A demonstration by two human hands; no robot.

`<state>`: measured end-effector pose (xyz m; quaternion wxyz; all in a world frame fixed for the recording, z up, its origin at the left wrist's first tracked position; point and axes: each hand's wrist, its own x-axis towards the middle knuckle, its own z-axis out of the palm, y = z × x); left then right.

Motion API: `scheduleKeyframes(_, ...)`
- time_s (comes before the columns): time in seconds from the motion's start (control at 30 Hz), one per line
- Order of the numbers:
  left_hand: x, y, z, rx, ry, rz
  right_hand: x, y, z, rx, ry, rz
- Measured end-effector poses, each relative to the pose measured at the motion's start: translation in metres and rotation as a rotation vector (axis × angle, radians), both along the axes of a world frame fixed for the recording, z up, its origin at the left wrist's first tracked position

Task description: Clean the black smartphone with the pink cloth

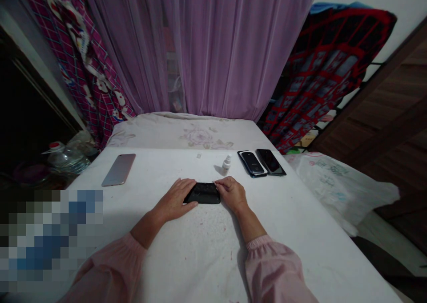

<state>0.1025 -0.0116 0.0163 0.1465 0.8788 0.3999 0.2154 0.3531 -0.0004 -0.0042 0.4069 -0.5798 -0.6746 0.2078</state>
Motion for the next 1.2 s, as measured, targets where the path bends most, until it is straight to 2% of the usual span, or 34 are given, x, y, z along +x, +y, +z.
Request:
scheduleKeyframes(0.07,0.0,0.0,0.0,-0.002,0.0,0.002,0.002,-0.001,0.003,-0.022,0.022,0.062)
scheduleKeyframes(0.23,0.0,-0.001,0.001,-0.002,-0.012,0.002,0.014,-0.009,0.016,-0.245,0.175,0.391)
scheduleKeyframes(0.3,0.0,-0.001,0.001,0.0,-0.013,-0.002,0.015,-0.011,0.019,-0.299,0.203,0.439)
scheduleKeyframes(0.37,0.0,-0.001,0.002,0.0,-0.014,-0.003,0.013,-0.011,0.019,-0.295,0.211,0.397)
scheduleKeyframes(0.47,-0.001,-0.001,0.002,-0.006,-0.007,0.0,0.006,-0.007,0.013,-0.239,0.179,0.251)
scheduleKeyframes(0.57,0.0,-0.002,0.003,-0.016,-0.001,-0.001,-0.002,-0.002,0.007,-0.158,0.109,0.095)
scheduleKeyframes(0.67,0.0,-0.002,0.004,-0.02,0.004,-0.002,-0.008,-0.001,0.004,-0.068,0.022,0.007)
scheduleKeyframes(0.77,0.0,-0.001,0.004,-0.018,0.004,-0.005,-0.008,-0.002,0.004,-0.031,-0.01,0.031)
scheduleKeyframes(0.93,-0.001,-0.001,0.004,-0.02,-0.001,0.0,0.001,-0.006,0.008,-0.103,0.081,0.246)
scheduleKeyframes(1.0,-0.001,-0.001,0.003,-0.019,-0.003,0.002,0.002,-0.007,0.01,-0.118,0.098,0.282)
scheduleKeyframes(1.1,-0.001,0.0,0.002,-0.015,-0.012,-0.001,0.001,-0.006,0.01,-0.12,0.104,0.27)
scheduleKeyframes(1.2,-0.001,0.0,0.0,-0.014,-0.014,-0.012,-0.003,-0.003,0.007,-0.118,0.063,0.194)
